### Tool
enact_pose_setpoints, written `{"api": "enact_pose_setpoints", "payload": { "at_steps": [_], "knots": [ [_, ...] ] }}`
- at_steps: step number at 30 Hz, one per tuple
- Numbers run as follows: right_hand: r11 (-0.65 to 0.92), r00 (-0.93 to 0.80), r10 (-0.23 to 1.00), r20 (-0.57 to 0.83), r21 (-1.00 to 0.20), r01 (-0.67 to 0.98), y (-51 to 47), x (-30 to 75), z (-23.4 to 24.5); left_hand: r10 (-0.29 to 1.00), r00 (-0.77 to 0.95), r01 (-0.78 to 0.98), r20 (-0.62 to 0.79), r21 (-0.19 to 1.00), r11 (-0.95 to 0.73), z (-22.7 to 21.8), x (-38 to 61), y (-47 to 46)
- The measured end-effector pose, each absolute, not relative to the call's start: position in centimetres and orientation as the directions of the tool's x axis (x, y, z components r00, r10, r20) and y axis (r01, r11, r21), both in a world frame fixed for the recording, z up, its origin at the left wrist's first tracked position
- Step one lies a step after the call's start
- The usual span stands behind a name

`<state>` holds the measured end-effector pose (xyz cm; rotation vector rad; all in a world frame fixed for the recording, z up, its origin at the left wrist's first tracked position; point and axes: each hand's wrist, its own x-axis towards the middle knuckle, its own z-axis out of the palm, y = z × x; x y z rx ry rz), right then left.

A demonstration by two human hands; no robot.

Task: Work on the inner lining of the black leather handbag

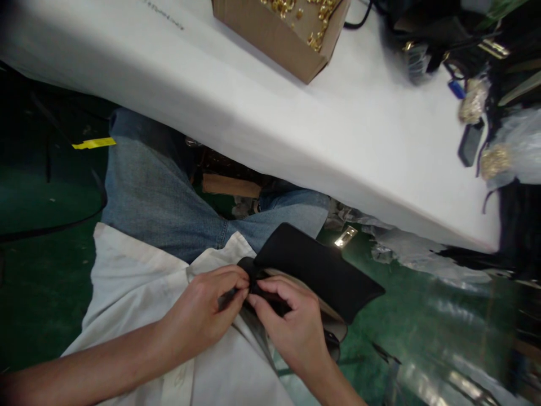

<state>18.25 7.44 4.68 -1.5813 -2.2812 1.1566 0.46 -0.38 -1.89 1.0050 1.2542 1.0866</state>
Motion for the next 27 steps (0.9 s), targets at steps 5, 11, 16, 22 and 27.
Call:
{"api": "enact_pose_setpoints", "payload": {
  "at_steps": [5,11,16,22,27],
  "knots": [
    [0.189,-0.455,0.856,-0.244,-0.672,0.716,7.2,18.8,4.4,0.982,0.010,-0.154,-0.190,0.970,0.189,-1.6,0.0,-0.3],
    [0.278,-0.539,0.814,-0.217,-0.669,0.689,6.9,19.6,4.5,0.981,0.032,-0.186,-0.190,0.963,0.193,-1.5,0.2,-0.8],
    [0.334,-0.572,0.799,-0.186,-0.654,0.679,6.9,20.1,4.4,0.975,0.020,-0.210,-0.223,0.952,0.222,-1.6,0.1,-0.4],
    [0.400,-0.603,0.784,-0.147,-0.623,0.672,7.4,20.1,4.3,0.924,0.119,-0.284,-0.363,0.880,0.382,-2.6,-0.4,0.9],
    [0.451,-0.634,0.764,-0.121,-0.604,0.658,7.8,20.2,4.4,0.953,0.093,-0.299,-0.289,0.904,0.304,-3.5,0.3,1.1]
  ]
}}
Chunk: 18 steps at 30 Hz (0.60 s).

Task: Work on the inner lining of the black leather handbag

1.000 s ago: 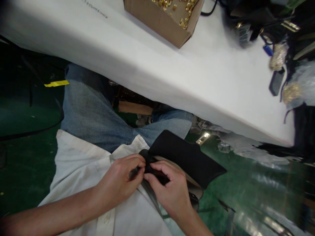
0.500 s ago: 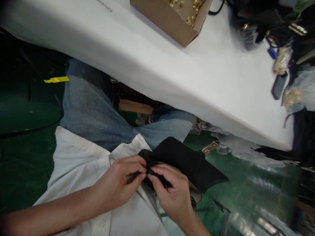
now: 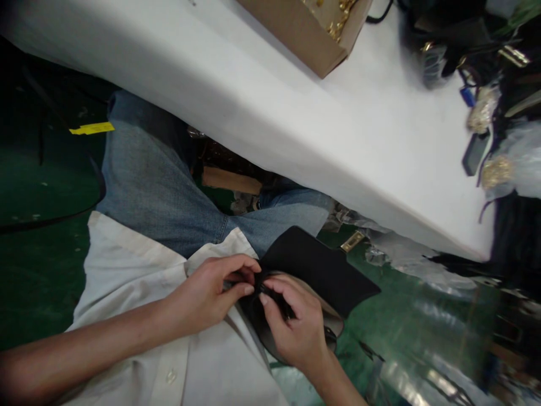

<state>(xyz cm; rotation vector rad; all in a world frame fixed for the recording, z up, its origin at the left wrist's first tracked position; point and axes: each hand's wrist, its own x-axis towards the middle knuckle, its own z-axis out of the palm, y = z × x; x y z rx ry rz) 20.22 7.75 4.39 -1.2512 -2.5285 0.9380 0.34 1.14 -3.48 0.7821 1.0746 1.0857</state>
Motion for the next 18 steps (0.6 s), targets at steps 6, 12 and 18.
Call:
{"api": "enact_pose_setpoints", "payload": {
  "at_steps": [6,12,18],
  "knots": [
    [0.449,-0.624,0.771,-0.126,-0.587,0.673,8.1,20.7,4.1,0.987,0.020,-0.174,-0.162,0.971,0.163,-4.2,0.4,2.5],
    [0.357,-0.558,0.818,-0.141,-0.635,0.685,8.4,20.6,4.5,0.983,0.065,-0.137,-0.171,0.974,0.178,-4.1,0.2,4.0],
    [0.068,-0.379,0.873,-0.306,-0.694,0.717,8.4,20.2,5.6,0.997,0.038,-0.042,-0.072,0.996,0.074,-3.5,0.8,4.8]
  ]
}}
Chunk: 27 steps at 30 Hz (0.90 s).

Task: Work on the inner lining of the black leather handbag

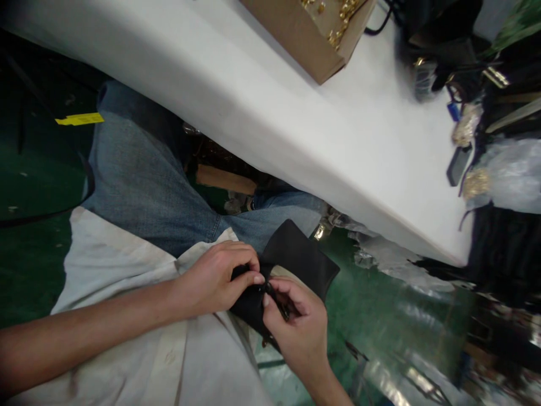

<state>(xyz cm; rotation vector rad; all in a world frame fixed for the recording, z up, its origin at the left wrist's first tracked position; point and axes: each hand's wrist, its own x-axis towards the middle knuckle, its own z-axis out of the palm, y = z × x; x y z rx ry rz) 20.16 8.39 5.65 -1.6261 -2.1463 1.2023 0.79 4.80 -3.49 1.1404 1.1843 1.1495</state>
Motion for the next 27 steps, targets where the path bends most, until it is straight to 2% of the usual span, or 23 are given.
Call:
{"api": "enact_pose_setpoints", "payload": {
  "at_steps": [4,11,14,20,27],
  "knots": [
    [-0.108,-0.298,0.864,-0.405,-0.729,0.676,8.3,19.9,6.2,0.997,0.037,0.019,-0.062,0.998,0.061,-3.1,1.0,4.8],
    [-0.189,-0.252,0.865,-0.434,-0.747,0.637,9.1,20.3,6.6,0.994,0.092,-0.044,-0.057,0.997,0.061,-2.5,-0.5,5.8],
    [-0.211,-0.276,0.845,-0.458,-0.760,0.615,9.6,20.6,6.5,0.984,0.125,-0.100,-0.124,0.985,0.137,-2.3,-0.7,6.2],
    [-0.268,-0.321,0.778,-0.540,-0.748,0.607,9.6,21.1,6.4,0.957,0.069,-0.182,-0.283,0.939,0.291,-2.4,0.1,6.0],
    [-0.352,-0.333,0.704,-0.627,-0.716,0.603,9.4,21.3,6.2,0.963,0.079,-0.164,-0.259,0.949,0.269,-2.5,0.0,5.9]
  ]
}}
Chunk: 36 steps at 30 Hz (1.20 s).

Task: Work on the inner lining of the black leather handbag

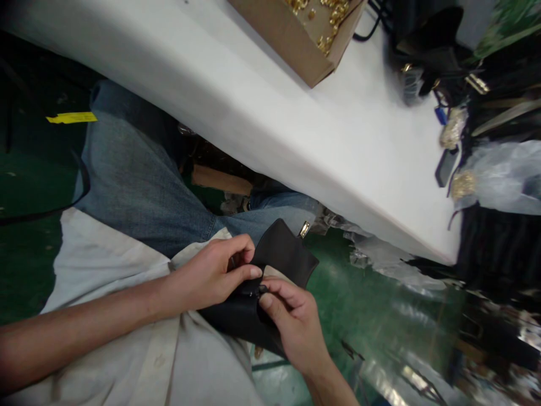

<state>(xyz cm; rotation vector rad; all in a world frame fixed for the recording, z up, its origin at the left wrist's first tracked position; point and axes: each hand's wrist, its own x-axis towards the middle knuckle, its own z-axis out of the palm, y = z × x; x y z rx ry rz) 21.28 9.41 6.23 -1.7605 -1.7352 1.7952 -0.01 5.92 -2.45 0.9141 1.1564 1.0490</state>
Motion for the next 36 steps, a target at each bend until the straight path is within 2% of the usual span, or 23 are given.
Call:
{"api": "enact_pose_setpoints", "payload": {
  "at_steps": [5,9,12,16,20,24,27,31,36],
  "knots": [
    [-0.482,-0.303,0.629,-0.716,-0.665,0.571,9.4,21.3,6.2,0.960,0.051,-0.147,-0.275,0.949,0.280,-3.1,0.1,5.8],
    [-0.382,-0.278,0.691,-0.667,-0.664,0.643,9.7,20.9,6.2,0.962,0.063,-0.128,-0.264,0.954,0.270,-3.2,0.2,5.2],
    [-0.360,-0.242,0.740,-0.628,-0.673,0.646,10.0,20.6,6.0,0.982,0.013,-0.016,-0.189,0.982,0.189,-2.4,-0.1,4.1],
    [-0.572,-0.056,0.735,-0.676,-0.662,0.484,9.5,19.9,5.5,0.997,-0.040,0.146,-0.065,0.987,0.070,-0.7,-0.8,2.2],
    [-0.748,0.036,0.652,-0.757,-0.636,0.191,8.4,18.7,5.1,0.988,0.042,0.168,-0.150,0.976,0.141,0.4,-1.0,1.1],
    [-0.763,-0.034,0.646,-0.762,-0.646,-0.012,7.4,18.1,4.8,0.975,0.038,0.233,-0.220,0.950,0.205,0.9,-0.6,1.3],
    [-0.767,-0.132,0.641,-0.756,-0.639,-0.060,7.0,18.3,4.3,0.961,0.037,0.249,-0.273,0.934,0.255,1.3,-0.3,1.6],
    [-0.772,-0.147,0.636,-0.758,-0.618,-0.148,7.0,19.1,3.8,0.948,0.009,0.271,-0.318,0.914,0.304,1.7,0.4,1.9],
    [-0.817,-0.299,0.576,-0.761,-0.533,-0.218,7.7,19.9,4.1,0.945,-0.028,0.319,-0.325,0.893,0.317,2.4,1.5,2.3]
  ]
}}
